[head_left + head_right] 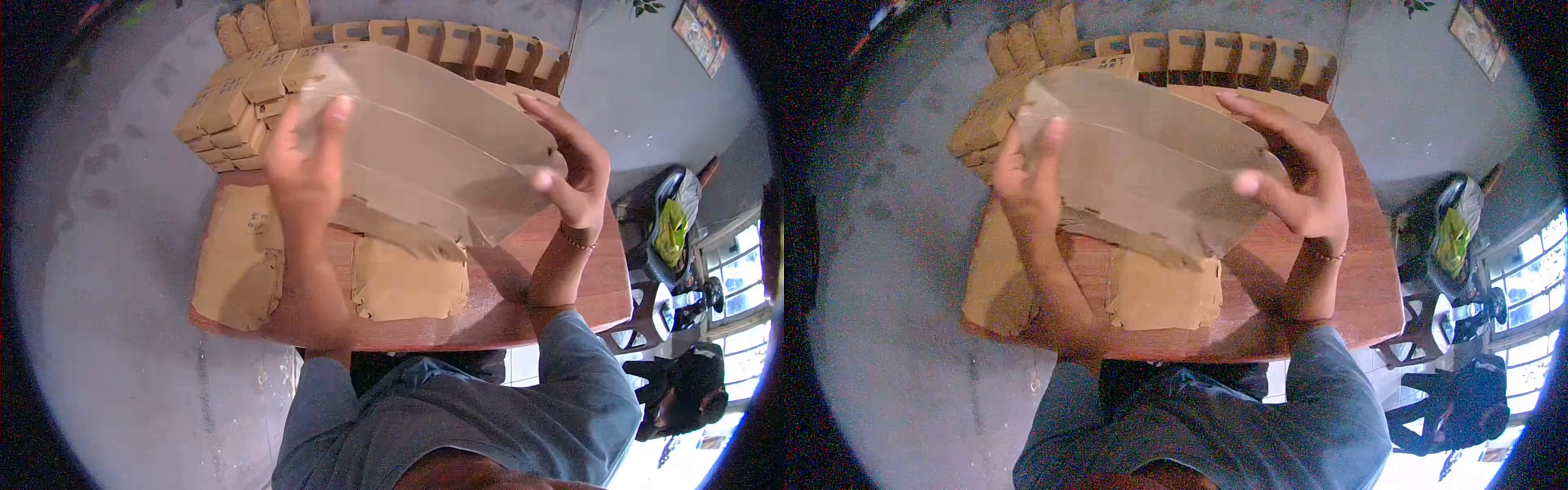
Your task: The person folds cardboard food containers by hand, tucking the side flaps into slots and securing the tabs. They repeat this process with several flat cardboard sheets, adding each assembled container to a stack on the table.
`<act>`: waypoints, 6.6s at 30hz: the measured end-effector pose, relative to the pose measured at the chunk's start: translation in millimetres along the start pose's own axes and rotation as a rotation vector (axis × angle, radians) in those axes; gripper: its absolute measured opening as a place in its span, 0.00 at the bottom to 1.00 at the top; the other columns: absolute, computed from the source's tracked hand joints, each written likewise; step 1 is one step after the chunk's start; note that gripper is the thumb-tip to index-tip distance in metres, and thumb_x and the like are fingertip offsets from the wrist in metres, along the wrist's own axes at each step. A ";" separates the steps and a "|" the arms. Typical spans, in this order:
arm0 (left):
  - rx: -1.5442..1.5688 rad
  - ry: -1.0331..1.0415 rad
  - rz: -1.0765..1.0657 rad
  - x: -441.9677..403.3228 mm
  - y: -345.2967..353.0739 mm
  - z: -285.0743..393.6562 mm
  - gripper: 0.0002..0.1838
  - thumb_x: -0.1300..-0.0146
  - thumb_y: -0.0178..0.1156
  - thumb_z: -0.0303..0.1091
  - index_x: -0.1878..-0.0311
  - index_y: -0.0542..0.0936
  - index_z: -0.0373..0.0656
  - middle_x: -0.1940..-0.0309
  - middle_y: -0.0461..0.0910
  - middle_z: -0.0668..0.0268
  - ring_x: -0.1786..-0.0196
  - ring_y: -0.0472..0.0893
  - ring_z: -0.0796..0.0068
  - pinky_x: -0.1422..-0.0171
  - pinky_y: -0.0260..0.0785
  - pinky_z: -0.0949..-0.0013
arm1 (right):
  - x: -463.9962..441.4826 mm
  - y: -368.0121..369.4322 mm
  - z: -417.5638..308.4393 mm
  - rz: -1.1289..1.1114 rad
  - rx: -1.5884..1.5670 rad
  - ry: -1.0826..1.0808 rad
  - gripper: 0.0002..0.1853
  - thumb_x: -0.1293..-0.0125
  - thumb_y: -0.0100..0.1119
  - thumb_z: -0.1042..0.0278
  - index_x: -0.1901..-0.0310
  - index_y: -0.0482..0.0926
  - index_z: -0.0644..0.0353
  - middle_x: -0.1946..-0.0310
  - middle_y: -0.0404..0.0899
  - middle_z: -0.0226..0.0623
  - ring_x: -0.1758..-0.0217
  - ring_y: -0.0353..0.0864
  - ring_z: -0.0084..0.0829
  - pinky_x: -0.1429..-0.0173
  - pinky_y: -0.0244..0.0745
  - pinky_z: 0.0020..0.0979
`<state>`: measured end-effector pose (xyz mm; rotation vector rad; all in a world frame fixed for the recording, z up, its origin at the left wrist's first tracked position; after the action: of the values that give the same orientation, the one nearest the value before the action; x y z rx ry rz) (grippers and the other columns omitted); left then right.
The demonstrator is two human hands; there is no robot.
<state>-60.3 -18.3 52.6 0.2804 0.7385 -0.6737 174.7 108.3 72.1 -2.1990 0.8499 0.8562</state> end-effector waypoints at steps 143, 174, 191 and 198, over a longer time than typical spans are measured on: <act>-0.270 0.598 -0.083 26.7 40.6 32.6 0.12 0.45 0.60 0.17 0.58 0.80 0.41 0.64 0.84 0.58 0.63 0.85 0.62 0.61 0.78 0.67 | -2.4 59.5 25.7 0.045 -0.366 0.403 0.07 0.37 0.61 0.71 0.62 0.79 0.66 0.69 0.80 0.30 0.65 0.76 0.18 0.59 0.73 0.23; -0.135 0.288 -0.396 19.0 25.9 28.5 0.10 0.48 0.69 0.22 0.62 0.81 0.36 0.60 0.83 0.58 0.57 0.83 0.68 0.50 0.74 0.71 | 2.5 71.6 29.4 0.089 -0.443 0.508 0.07 0.38 0.65 0.70 0.65 0.81 0.65 0.68 0.81 0.30 0.61 0.77 0.17 0.54 0.71 0.21; 0.219 -0.310 -0.426 13.4 27.9 -5.7 0.15 0.46 0.69 0.22 0.56 0.75 0.35 0.58 0.81 0.56 0.52 0.81 0.74 0.46 0.76 0.73 | 6.3 77.6 25.7 0.105 -0.052 0.217 0.06 0.41 0.64 0.70 0.67 0.80 0.63 0.71 0.83 0.35 0.65 0.82 0.22 0.58 0.77 0.27; 0.375 -0.279 -0.417 14.3 33.6 1.7 0.10 0.40 0.63 0.19 0.56 0.75 0.33 0.55 0.82 0.52 0.49 0.81 0.71 0.45 0.76 0.73 | 5.4 71.0 24.3 0.190 -0.239 0.291 0.07 0.43 0.67 0.73 0.67 0.79 0.64 0.70 0.83 0.33 0.65 0.82 0.20 0.59 0.78 0.22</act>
<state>-29.6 -0.2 44.0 0.3688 0.3982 -1.2254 117.2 81.6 31.6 -2.5241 1.1624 0.7691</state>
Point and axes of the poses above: each hand's wrist, its own x-axis away from the middle knuckle, its own y-axis out of the palm, z = x × y, the point moved 5 cm from there along -x, towards the middle knuckle
